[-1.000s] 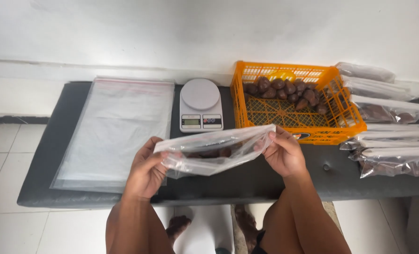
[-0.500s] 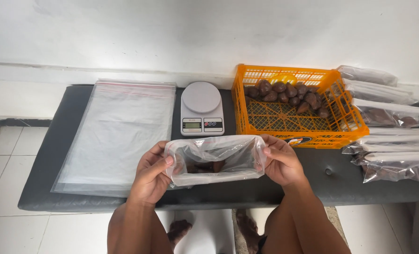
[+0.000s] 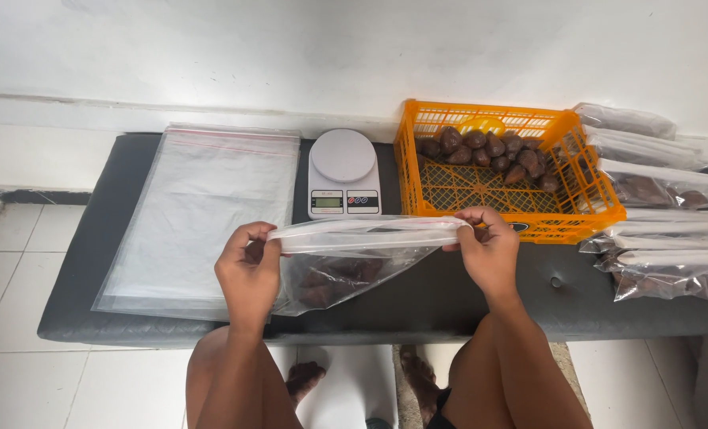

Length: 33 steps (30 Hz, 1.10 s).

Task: Weighing snake fruit on a digital scale and bagging them in zip-lock plastic bags.

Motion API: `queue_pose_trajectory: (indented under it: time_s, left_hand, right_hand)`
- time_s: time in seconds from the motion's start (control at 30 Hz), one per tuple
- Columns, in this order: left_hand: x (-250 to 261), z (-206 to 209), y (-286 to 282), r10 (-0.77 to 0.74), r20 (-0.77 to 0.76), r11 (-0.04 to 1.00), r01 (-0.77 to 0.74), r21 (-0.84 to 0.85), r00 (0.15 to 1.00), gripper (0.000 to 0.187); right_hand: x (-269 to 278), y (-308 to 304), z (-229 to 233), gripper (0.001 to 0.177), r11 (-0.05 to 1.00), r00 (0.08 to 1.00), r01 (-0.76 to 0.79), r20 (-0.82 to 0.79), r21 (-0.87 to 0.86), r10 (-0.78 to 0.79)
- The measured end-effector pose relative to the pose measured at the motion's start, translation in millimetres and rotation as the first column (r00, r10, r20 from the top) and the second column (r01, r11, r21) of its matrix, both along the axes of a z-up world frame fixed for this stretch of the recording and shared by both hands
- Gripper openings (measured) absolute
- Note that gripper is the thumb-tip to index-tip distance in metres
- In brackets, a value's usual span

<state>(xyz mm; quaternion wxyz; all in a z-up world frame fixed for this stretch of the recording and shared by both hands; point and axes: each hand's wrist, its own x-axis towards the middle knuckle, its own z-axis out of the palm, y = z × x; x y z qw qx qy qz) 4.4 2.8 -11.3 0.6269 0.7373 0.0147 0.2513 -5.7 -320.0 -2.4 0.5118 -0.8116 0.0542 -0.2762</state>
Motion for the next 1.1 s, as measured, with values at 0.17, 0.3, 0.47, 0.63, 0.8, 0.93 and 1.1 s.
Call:
queue_pose_trajectory:
  time_s: [0.17,0.3,0.47,0.63,0.8,0.93,1.1]
  left_hand:
    - [-0.2,0.8,2.3,-0.197,-0.158,0.929,0.133,-0.345,0.968,0.019]
    - [-3.2,10.0,-2.5,-0.376,-0.098,0.751,0.241,-0.615,0.921,0.026]
    - [-0.2,-1.5,1.2,-0.465,-0.032,0.649,0.316,-0.693,0.885,0.02]
    - [6.3,-16.4,5.3,-0.323,-0.117,0.853,0.235,-0.466,0.939,0.021]
    - [4.7,-24.5,5.4,-0.143,-0.197,0.982,0.115,-0.147,0.97,0.019]
    - [2.4,-10.0,4.4,-0.087,-0.216,0.994,0.07,-0.084,0.972,0.015]
    - [6.8,-16.0,8.8,-0.117,-0.282,0.982,0.068,-0.178,0.952,0.022]
  right_hand:
    - [7.7,-6.4,-12.2,0.022,0.809,0.975,-0.167,-0.028,0.564,0.221]
    - [12.4,-15.9,-18.6,0.023,0.59,0.93,-0.287,0.073,0.755,0.36]
    - [9.6,-12.3,-10.3,0.028,0.449,0.884,-0.359,0.143,0.818,0.446]
    - [10.9,-14.5,-18.1,0.03,0.45,0.864,-0.4,0.165,0.799,0.476]
    - [9.1,-11.8,-16.2,0.031,0.452,0.853,-0.424,0.178,0.785,0.491]
    - [8.3,-10.6,-15.9,0.032,0.435,0.835,-0.453,0.2,0.778,0.513]
    - [8.3,-9.6,-14.8,0.032,0.42,0.824,-0.462,0.204,0.781,0.528]
